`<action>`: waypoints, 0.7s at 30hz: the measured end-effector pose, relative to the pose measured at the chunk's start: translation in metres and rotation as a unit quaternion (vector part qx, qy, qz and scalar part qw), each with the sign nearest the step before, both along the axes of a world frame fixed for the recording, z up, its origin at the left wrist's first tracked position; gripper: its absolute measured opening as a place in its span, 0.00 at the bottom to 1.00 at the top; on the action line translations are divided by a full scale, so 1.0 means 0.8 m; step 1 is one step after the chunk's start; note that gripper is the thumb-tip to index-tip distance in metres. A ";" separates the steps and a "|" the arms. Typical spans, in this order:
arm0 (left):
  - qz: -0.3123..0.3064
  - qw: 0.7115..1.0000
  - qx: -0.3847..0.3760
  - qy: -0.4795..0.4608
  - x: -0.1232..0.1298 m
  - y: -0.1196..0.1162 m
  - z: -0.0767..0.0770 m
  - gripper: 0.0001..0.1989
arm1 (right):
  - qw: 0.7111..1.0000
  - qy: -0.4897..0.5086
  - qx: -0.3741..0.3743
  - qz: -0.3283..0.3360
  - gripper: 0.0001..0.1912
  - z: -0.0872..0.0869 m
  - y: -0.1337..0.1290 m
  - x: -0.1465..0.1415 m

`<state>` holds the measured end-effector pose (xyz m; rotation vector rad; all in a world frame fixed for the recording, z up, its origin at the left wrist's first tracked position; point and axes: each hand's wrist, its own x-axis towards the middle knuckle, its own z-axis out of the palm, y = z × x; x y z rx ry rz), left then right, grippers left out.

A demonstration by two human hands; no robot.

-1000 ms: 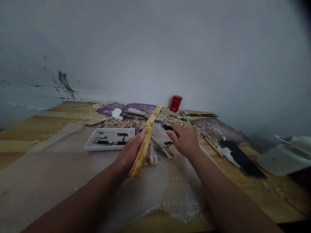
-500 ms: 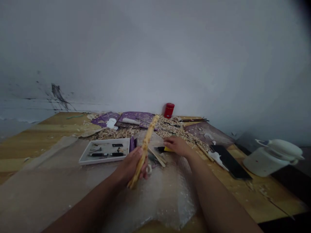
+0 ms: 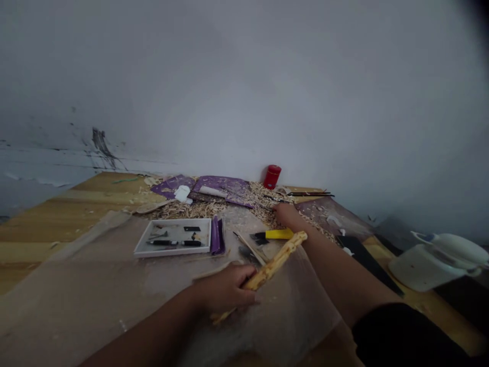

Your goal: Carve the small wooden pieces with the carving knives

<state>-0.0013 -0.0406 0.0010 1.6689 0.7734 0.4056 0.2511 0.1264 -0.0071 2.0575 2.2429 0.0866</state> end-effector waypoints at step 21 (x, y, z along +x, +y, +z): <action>0.128 0.927 -0.219 -0.278 -0.008 0.028 -0.002 0.15 | 0.955 0.257 0.119 -0.088 0.09 0.040 -0.039 0.002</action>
